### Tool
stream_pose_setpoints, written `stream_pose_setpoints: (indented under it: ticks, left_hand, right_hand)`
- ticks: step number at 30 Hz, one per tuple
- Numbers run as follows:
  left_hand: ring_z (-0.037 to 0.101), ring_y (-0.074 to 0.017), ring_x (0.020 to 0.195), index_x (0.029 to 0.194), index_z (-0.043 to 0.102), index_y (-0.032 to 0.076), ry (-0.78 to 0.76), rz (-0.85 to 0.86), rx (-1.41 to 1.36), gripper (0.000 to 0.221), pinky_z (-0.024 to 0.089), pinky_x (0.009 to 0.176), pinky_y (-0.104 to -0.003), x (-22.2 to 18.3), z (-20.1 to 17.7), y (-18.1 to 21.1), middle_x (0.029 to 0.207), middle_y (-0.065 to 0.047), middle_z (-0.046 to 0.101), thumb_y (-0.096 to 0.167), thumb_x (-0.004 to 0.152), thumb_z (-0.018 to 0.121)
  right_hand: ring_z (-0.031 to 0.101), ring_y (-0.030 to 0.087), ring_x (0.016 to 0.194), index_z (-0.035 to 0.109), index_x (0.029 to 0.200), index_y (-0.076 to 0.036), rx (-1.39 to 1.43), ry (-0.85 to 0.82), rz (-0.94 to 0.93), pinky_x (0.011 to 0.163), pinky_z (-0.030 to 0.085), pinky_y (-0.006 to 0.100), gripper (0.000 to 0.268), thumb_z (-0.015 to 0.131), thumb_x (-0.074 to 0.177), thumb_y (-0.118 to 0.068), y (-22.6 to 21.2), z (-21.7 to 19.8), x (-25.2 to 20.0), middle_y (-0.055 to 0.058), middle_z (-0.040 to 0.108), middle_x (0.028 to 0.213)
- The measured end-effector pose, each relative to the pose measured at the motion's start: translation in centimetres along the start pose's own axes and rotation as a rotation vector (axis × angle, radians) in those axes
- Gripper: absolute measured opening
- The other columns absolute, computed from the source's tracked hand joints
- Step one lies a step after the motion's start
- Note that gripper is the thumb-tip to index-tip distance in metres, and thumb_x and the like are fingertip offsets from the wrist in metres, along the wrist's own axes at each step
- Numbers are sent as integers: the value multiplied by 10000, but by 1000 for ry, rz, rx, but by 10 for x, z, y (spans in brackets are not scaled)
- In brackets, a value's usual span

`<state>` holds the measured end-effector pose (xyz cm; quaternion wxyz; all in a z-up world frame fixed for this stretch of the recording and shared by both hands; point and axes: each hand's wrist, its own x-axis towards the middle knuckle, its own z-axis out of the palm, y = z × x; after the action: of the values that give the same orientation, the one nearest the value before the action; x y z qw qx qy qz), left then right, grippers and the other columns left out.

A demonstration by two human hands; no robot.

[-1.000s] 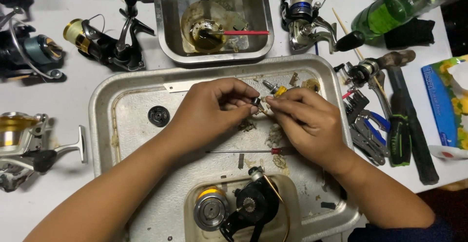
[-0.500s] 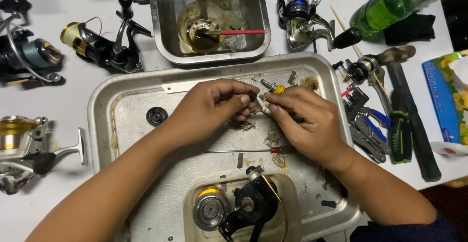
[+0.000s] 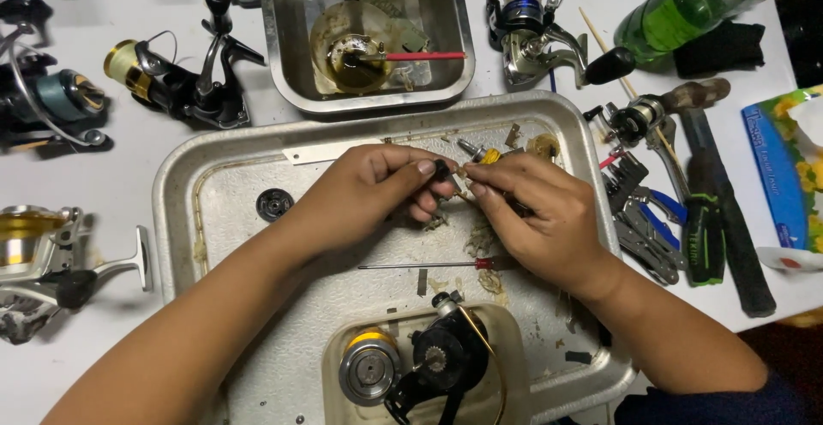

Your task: Assembling the internal mechanical components of a fishing reel on a metal tray.

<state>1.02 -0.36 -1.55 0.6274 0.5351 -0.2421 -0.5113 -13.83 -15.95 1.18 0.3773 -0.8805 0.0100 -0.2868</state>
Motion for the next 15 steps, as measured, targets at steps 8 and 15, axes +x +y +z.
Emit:
stream_pose_setpoints:
  ticks: [8, 15]
  left_hand:
    - [743, -154, 726, 1162, 686, -105, -29, -37, -68, 337, 673, 665, -267, 2, 4, -10, 885, -170, 746, 170, 1020, 552]
    - [736, -150, 714, 1146, 700, -95, 11, -18, -51, 311, 670, 655, -265, 3, 4, -14, 877, -155, 738, 159, 1017, 575]
  right_hand:
    - [736, 320, 763, 795, 926, 11, -70, 35, -154, 662, 577, 372, 101, 758, 865, 82, 6, 4, -6, 179, 728, 887]
    - [729, 333, 740, 802, 933, 0, -135, -12, -213, 667, 594, 391, 162, 768, 817, 107, 6, 2, -6, 202, 720, 854]
